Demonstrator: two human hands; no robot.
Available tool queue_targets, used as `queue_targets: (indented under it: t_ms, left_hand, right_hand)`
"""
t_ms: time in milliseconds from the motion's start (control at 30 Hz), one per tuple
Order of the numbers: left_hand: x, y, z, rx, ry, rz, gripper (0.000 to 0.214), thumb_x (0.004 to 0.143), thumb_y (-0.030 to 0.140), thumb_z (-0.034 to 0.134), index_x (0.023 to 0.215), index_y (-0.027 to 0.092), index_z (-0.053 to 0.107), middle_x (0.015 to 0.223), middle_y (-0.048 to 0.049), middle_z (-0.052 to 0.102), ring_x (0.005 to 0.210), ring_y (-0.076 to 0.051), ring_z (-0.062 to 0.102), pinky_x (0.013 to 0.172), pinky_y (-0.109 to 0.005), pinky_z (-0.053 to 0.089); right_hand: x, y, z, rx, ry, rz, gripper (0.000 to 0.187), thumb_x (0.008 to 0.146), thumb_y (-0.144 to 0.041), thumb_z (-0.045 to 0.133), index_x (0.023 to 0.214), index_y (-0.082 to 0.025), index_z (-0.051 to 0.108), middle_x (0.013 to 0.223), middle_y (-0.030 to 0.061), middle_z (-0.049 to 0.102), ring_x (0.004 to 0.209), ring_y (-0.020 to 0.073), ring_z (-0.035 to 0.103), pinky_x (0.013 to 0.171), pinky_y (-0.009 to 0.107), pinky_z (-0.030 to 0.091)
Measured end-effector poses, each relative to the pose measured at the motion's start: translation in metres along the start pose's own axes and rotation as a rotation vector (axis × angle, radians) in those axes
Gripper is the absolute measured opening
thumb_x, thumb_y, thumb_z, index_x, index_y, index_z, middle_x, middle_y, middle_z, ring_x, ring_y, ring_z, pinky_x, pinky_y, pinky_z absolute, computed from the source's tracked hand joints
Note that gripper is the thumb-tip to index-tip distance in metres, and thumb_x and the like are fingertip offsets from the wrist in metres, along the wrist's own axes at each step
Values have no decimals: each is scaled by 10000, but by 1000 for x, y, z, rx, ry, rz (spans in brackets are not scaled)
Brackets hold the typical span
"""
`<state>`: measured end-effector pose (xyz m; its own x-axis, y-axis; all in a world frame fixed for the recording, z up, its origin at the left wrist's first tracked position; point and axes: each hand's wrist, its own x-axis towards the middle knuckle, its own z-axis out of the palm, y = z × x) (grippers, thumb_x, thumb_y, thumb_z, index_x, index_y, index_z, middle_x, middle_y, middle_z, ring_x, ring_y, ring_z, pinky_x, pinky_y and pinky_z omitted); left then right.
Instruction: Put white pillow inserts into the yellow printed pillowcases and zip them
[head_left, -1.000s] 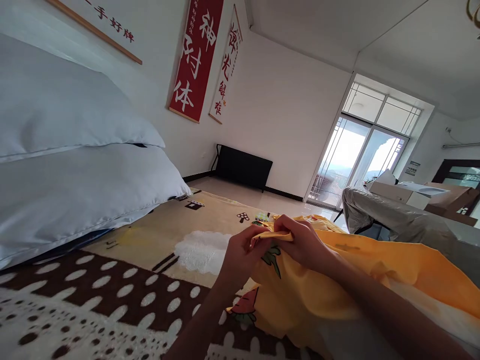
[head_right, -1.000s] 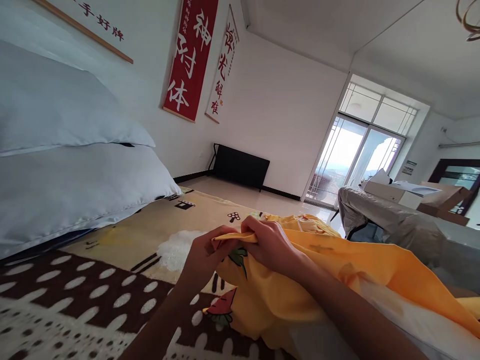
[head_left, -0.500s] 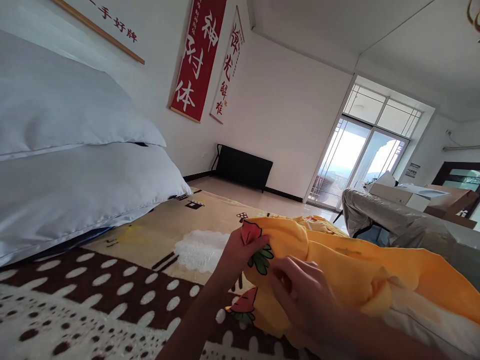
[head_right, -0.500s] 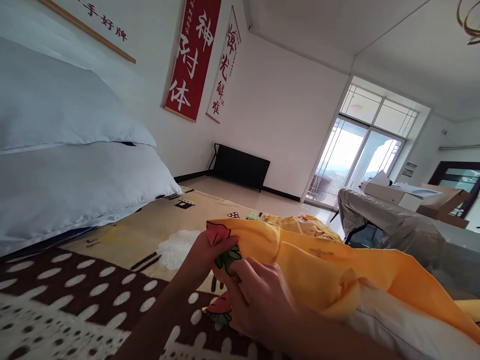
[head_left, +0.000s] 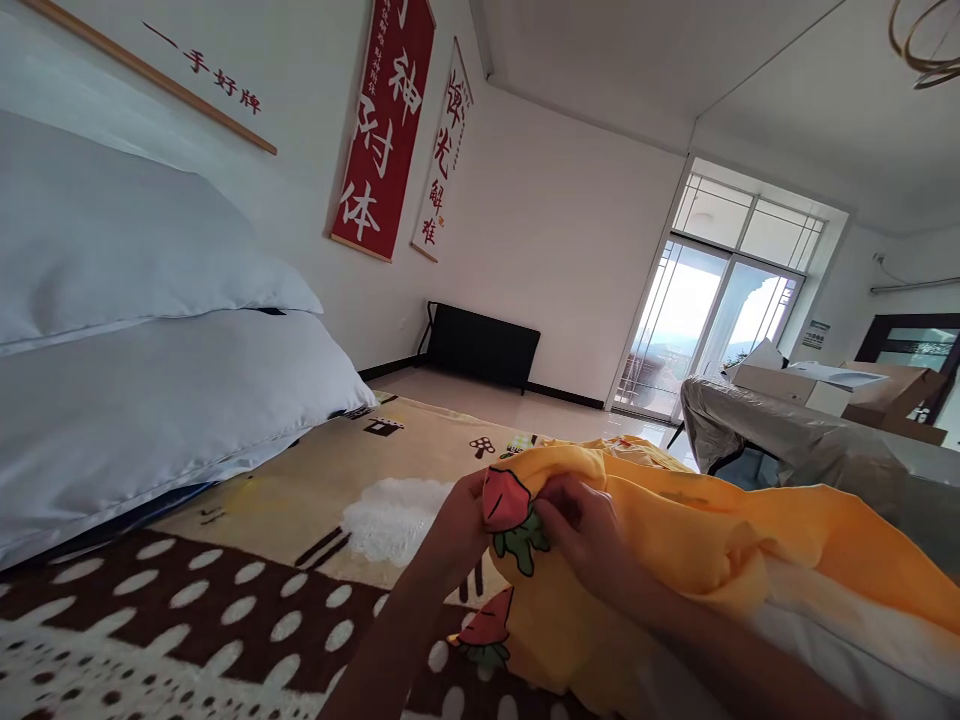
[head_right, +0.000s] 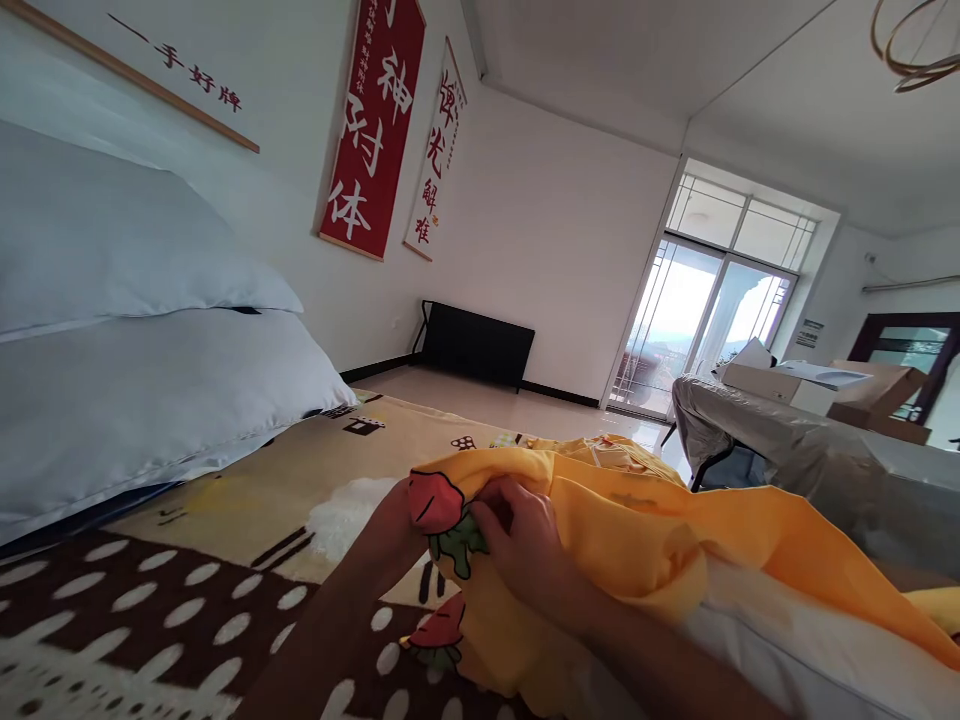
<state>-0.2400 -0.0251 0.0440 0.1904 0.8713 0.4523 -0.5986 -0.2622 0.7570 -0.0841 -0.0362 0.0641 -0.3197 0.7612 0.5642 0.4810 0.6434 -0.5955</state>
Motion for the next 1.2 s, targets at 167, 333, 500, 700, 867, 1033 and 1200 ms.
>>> queue_targets:
  t_ms: [167,333,500,700,867,1033,1200]
  left_hand:
    - [-4,1,4,349,-64,35,113,675,163,639,781,123,637,741,-13,605,690,-130,519,613,-220,419]
    - [-11,11,1,645,-100,27,110,700,232,616,739,142,567,705,14,551,679,-119,486,606,-207,404]
    - [-13,12,0,952,-13,118,136,740,251,554,647,154,525,628,30,494,625,-104,435,574,-195,372]
    - [-4,2,-4,550,-126,-9,106,697,246,552,698,141,559,676,-2,549,660,-136,505,621,-230,432]
    - [-4,8,-5,473,-158,-5,142,652,243,654,726,125,630,670,-1,581,651,-134,500,603,-216,432]
    - [-3,5,-5,366,-89,9,117,640,228,667,683,125,635,628,1,563,644,-128,483,616,-216,433]
    - [2,-13,-8,158,31,-53,157,661,266,628,686,111,625,564,13,484,519,-83,381,509,-200,368]
  right_hand:
    - [-3,-3,1,-122,-20,-54,139,815,-258,477,704,-182,511,619,-6,548,551,104,445,527,222,330]
    - [-7,1,0,-246,-30,-228,78,812,-171,460,746,-192,495,654,-8,564,559,102,457,532,213,307]
    - [-10,6,2,-341,-29,-339,107,847,-160,441,748,-200,451,679,-5,575,592,112,490,555,218,309]
    - [-17,3,-2,-371,-40,-406,97,914,-196,393,836,-208,451,762,0,594,664,120,524,611,223,340]
    - [-18,5,-4,-421,-65,-352,120,932,-210,367,835,-209,438,761,1,586,663,126,519,609,233,338]
    - [-21,10,-2,-466,-79,-338,104,873,-176,401,782,-199,445,681,-6,561,584,120,484,560,239,309]
    - [-20,6,-3,-411,-58,-259,89,749,-127,465,685,-189,470,601,-23,527,521,98,416,513,228,270]
